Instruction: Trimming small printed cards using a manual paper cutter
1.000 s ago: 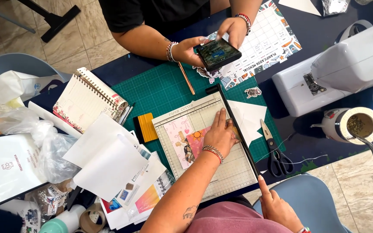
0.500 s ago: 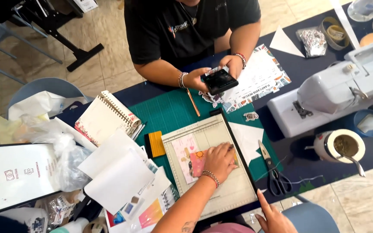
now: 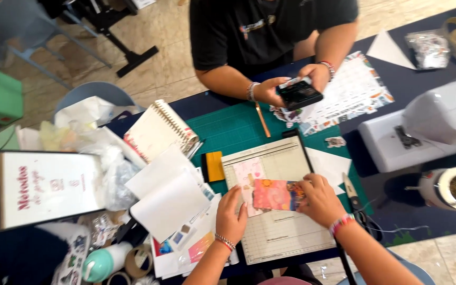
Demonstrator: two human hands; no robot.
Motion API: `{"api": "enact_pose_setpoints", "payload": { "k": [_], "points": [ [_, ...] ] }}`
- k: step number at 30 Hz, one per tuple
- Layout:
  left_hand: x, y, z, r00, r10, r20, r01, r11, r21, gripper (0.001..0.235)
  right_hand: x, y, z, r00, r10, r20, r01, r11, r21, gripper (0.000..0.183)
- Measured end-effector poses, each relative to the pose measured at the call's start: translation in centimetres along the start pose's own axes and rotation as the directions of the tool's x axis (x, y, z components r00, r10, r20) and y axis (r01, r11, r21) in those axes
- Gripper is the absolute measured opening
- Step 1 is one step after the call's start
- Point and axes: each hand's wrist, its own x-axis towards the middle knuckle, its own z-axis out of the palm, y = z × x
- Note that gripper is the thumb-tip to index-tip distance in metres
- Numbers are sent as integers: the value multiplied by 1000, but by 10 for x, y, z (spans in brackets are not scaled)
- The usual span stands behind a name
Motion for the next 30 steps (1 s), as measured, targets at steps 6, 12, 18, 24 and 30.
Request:
{"api": "enact_pose_setpoints", "payload": {
  "k": [6,12,18,24,30],
  "points": [
    [-27,-30,12,967,-248,-55,242,966,-96,46,39,-2,-10,897,245,368,-213,969,-126,80],
    [-49,8,55,772,-592,230,497,338,-800,66,5,-69,-60,808,327,491,-589,433,682,31],
    [-57,58,35,320,-499,805,860,-203,-468,23,-43,-130,11,721,604,340,-683,539,493,31],
    [-80,-13,52,354,-585,729,695,-357,-624,12,-25,-80,37,672,719,178,-694,527,491,46],
    [-48,-52,27,748,-648,146,636,635,-438,59,21,-142,15,723,604,336,-689,666,285,43]
  ]
}}
